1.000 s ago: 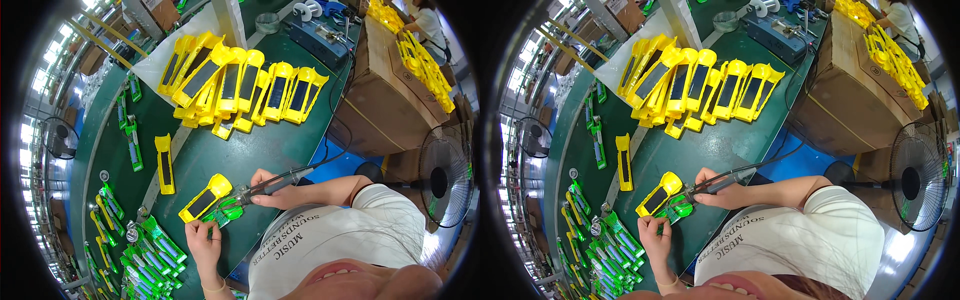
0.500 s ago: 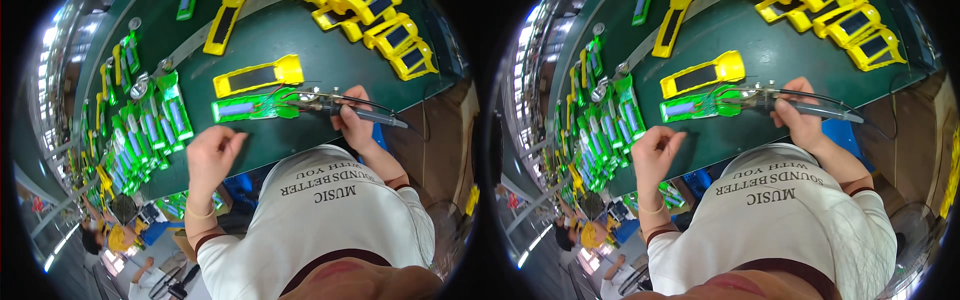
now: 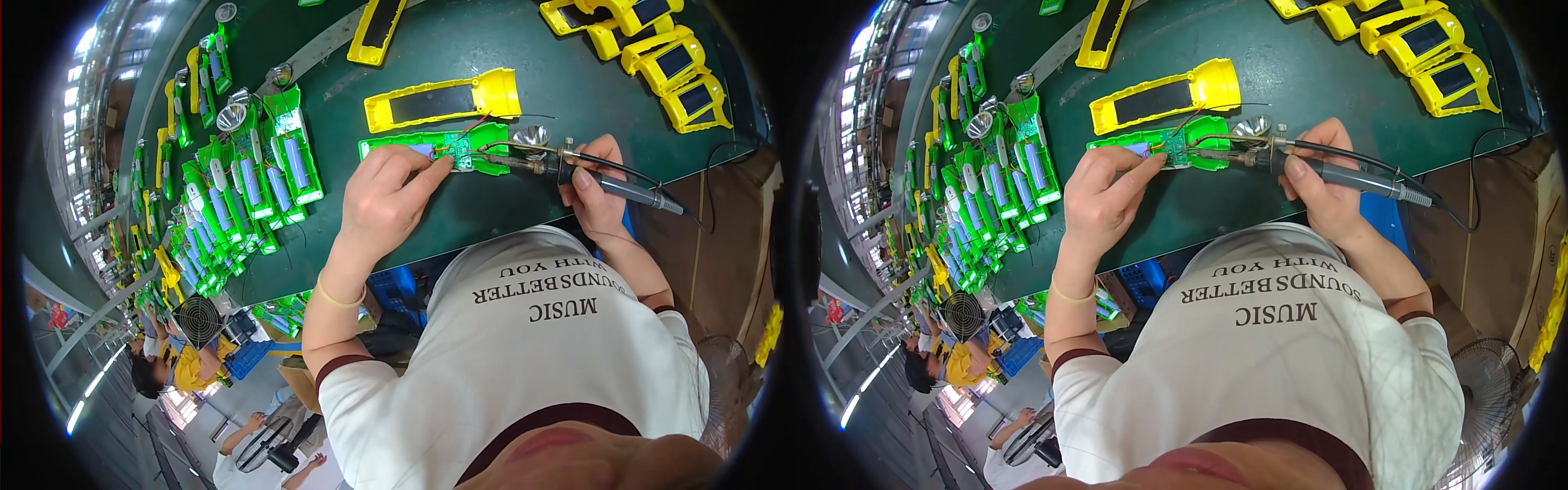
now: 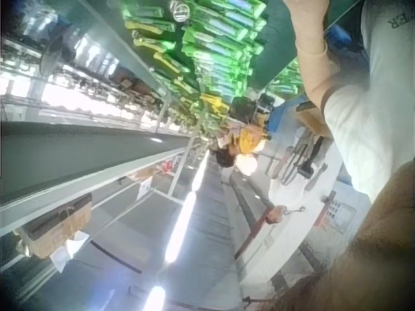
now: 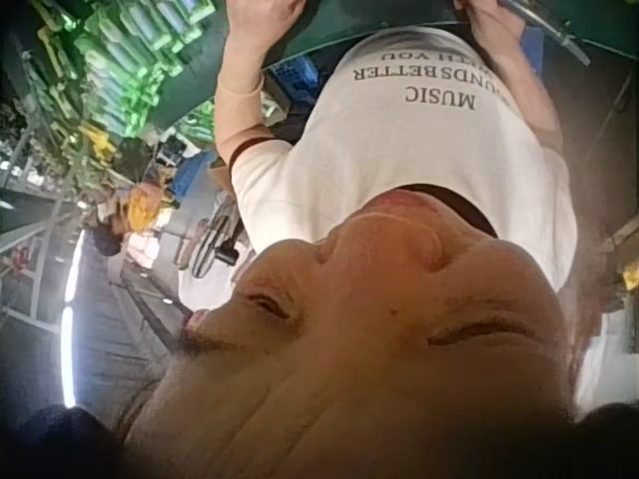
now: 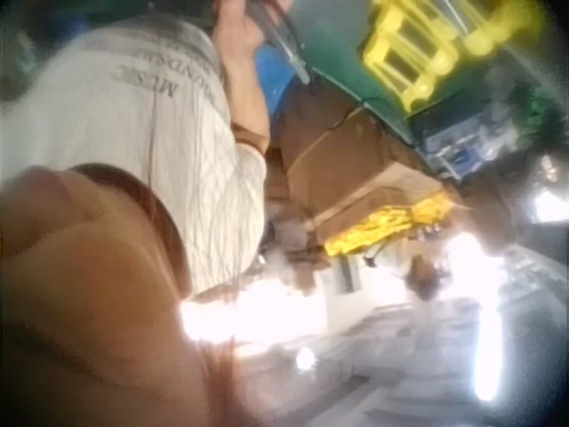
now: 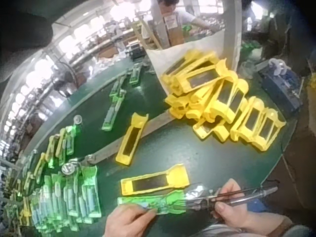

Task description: The person solders flashlight circuit boards and wires using a soldering iron, fits the plastic flashlight casings together by hand, and places the assembled flashlights onto a conveyor belt.

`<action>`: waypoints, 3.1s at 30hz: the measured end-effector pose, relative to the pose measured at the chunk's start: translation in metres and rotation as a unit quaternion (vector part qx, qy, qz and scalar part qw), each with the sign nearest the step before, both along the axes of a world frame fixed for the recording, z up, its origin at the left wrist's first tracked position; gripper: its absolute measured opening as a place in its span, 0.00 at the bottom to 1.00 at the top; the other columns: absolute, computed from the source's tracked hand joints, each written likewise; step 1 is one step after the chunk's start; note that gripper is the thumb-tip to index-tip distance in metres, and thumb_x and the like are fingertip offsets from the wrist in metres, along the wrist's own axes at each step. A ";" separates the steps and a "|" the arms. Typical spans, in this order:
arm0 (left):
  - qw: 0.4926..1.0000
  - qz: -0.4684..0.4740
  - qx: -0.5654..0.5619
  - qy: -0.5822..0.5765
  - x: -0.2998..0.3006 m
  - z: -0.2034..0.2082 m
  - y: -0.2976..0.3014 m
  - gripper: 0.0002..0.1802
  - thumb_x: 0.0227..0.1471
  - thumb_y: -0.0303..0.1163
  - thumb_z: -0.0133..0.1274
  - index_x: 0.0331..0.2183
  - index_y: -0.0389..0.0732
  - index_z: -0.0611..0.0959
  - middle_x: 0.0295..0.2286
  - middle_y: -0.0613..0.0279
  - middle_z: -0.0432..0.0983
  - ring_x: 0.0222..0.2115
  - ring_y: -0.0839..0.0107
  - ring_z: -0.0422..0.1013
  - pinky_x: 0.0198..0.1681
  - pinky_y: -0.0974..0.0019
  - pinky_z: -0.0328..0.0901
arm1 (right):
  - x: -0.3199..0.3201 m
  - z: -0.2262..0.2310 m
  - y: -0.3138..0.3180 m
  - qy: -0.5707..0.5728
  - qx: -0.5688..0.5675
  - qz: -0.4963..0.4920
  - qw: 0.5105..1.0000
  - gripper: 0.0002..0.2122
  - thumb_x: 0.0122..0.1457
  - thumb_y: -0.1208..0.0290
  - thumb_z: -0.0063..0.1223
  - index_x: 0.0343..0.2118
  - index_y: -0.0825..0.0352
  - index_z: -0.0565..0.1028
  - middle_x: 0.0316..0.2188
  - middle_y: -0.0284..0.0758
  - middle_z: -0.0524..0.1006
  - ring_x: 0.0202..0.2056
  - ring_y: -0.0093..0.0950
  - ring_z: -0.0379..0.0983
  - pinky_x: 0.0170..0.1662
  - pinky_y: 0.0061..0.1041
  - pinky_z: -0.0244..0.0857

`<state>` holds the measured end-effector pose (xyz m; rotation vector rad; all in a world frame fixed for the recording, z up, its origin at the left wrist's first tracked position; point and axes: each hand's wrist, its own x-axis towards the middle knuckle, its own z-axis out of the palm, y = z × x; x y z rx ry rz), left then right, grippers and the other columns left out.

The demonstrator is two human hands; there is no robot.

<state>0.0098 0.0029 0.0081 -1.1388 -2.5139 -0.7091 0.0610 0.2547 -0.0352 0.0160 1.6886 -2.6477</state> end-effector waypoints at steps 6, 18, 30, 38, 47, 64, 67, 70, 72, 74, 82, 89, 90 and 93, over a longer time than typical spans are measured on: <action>0.999 0.000 -0.039 0.021 0.000 0.002 0.004 0.14 0.31 0.22 0.56 0.29 0.39 0.81 0.21 0.63 0.68 0.24 0.69 0.67 0.26 0.69 0.64 | 0.000 0.000 0.002 0.016 0.049 0.034 0.998 0.10 0.52 0.75 0.50 0.30 0.65 0.59 0.23 0.32 0.66 0.19 0.15 0.61 0.22 0.15 0.58; 0.997 0.010 -0.064 0.045 0.002 0.001 0.006 0.14 0.32 0.22 0.56 0.30 0.39 0.81 0.21 0.63 0.67 0.25 0.69 0.67 0.26 0.69 0.64 | 0.000 -0.006 0.001 0.040 0.147 0.035 0.988 0.09 0.51 0.76 0.52 0.28 0.66 0.62 0.22 0.28 0.65 0.22 0.14 0.58 0.25 0.15 0.55; 0.998 0.017 -0.049 0.027 0.004 0.000 0.006 0.16 0.31 0.20 0.56 0.31 0.39 0.81 0.21 0.62 0.67 0.24 0.68 0.66 0.25 0.69 0.64 | 0.001 -0.004 0.004 0.048 -0.019 -0.007 0.999 0.11 0.54 0.70 0.49 0.33 0.66 0.60 0.25 0.34 0.66 0.20 0.19 0.62 0.24 0.18 0.58; 0.999 0.034 -0.007 -0.020 -0.003 0.007 0.008 0.20 0.29 0.21 0.60 0.33 0.41 0.81 0.25 0.61 0.69 0.27 0.65 0.66 0.30 0.66 0.63 | 0.000 -0.002 0.017 0.083 -0.047 -0.061 0.994 0.10 0.54 0.70 0.47 0.34 0.66 0.60 0.26 0.34 0.65 0.20 0.20 0.61 0.24 0.18 0.57; 0.981 0.107 0.164 -0.005 -0.014 -0.016 0.049 0.06 0.37 0.29 0.55 0.24 0.42 0.77 0.25 0.62 0.71 0.30 0.64 0.66 0.35 0.62 0.59 | -0.001 -0.029 0.047 0.022 -0.129 -0.156 0.979 0.05 0.58 0.69 0.41 0.34 0.63 0.67 0.23 0.31 0.64 0.24 0.18 0.57 0.22 0.11 0.51; 0.980 0.112 0.017 -0.163 -0.027 -0.011 0.043 0.04 0.43 0.29 0.52 0.24 0.40 0.74 0.21 0.59 0.70 0.26 0.58 0.66 0.32 0.62 0.62 | -0.010 0.002 0.029 0.028 -0.007 -0.104 0.994 0.08 0.56 0.69 0.45 0.33 0.66 0.62 0.19 0.34 0.65 0.18 0.19 0.60 0.21 0.15 0.54; 0.978 0.047 0.024 -0.202 -0.027 -0.005 0.035 0.04 0.43 0.27 0.54 0.26 0.40 0.77 0.23 0.59 0.71 0.27 0.61 0.68 0.31 0.64 0.63 | -0.008 0.001 0.032 0.031 -0.005 -0.063 0.998 0.10 0.54 0.67 0.48 0.31 0.66 0.60 0.19 0.33 0.65 0.17 0.20 0.60 0.20 0.15 0.55; 0.976 0.036 0.031 -0.211 -0.029 -0.005 0.036 0.06 0.41 0.24 0.54 0.28 0.40 0.78 0.23 0.60 0.72 0.27 0.63 0.68 0.31 0.64 0.63 | -0.011 0.003 0.033 0.027 0.027 -0.022 0.999 0.11 0.53 0.68 0.49 0.30 0.66 0.60 0.22 0.33 0.65 0.18 0.19 0.61 0.21 0.15 0.56; 0.984 0.028 0.019 -0.173 -0.030 -0.005 0.036 0.05 0.41 0.24 0.54 0.27 0.40 0.78 0.23 0.60 0.72 0.27 0.62 0.68 0.31 0.64 0.63 | -0.012 0.007 0.029 0.023 0.050 -0.003 0.998 0.10 0.52 0.71 0.50 0.30 0.65 0.60 0.23 0.32 0.66 0.20 0.17 0.62 0.22 0.14 0.57; 0.985 0.027 0.002 -0.169 -0.030 -0.003 0.036 0.05 0.41 0.25 0.54 0.27 0.40 0.78 0.23 0.60 0.72 0.28 0.62 0.68 0.31 0.64 0.63 | -0.015 0.009 0.027 0.028 0.079 0.012 0.996 0.10 0.52 0.72 0.50 0.30 0.65 0.60 0.23 0.32 0.66 0.20 0.17 0.62 0.23 0.14 0.57; 0.980 0.003 -0.027 -0.199 -0.035 -0.002 0.035 0.04 0.42 0.26 0.53 0.26 0.40 0.78 0.23 0.60 0.72 0.28 0.62 0.68 0.32 0.63 0.64 | -0.029 0.007 0.027 0.003 0.130 0.054 0.990 0.10 0.52 0.74 0.51 0.29 0.65 0.60 0.22 0.30 0.68 0.21 0.14 0.62 0.23 0.14 0.57; 0.981 0.007 -0.060 -0.183 -0.033 0.002 0.040 0.04 0.41 0.25 0.53 0.26 0.39 0.78 0.23 0.60 0.72 0.28 0.61 0.67 0.32 0.63 0.63 | -0.044 0.019 0.032 0.003 0.175 0.097 0.980 0.10 0.51 0.72 0.53 0.28 0.65 0.61 0.20 0.29 0.68 0.20 0.14 0.62 0.22 0.13 0.56; 0.981 0.005 -0.063 -0.182 -0.034 0.001 0.040 0.04 0.41 0.25 0.52 0.26 0.39 0.78 0.23 0.60 0.72 0.28 0.61 0.67 0.32 0.63 0.63 | -0.048 0.020 0.032 -0.001 0.191 0.109 0.976 0.10 0.51 0.72 0.53 0.28 0.65 0.61 0.20 0.29 0.68 0.20 0.13 0.61 0.22 0.13 0.56; 0.980 0.007 -0.071 -0.186 -0.035 0.000 0.040 0.04 0.41 0.26 0.52 0.26 0.39 0.78 0.22 0.60 0.71 0.27 0.61 0.67 0.32 0.63 0.63 | -0.052 0.024 0.034 0.012 0.259 0.125 0.958 0.11 0.50 0.72 0.54 0.27 0.64 0.61 0.20 0.29 0.68 0.20 0.13 0.61 0.22 0.13 0.55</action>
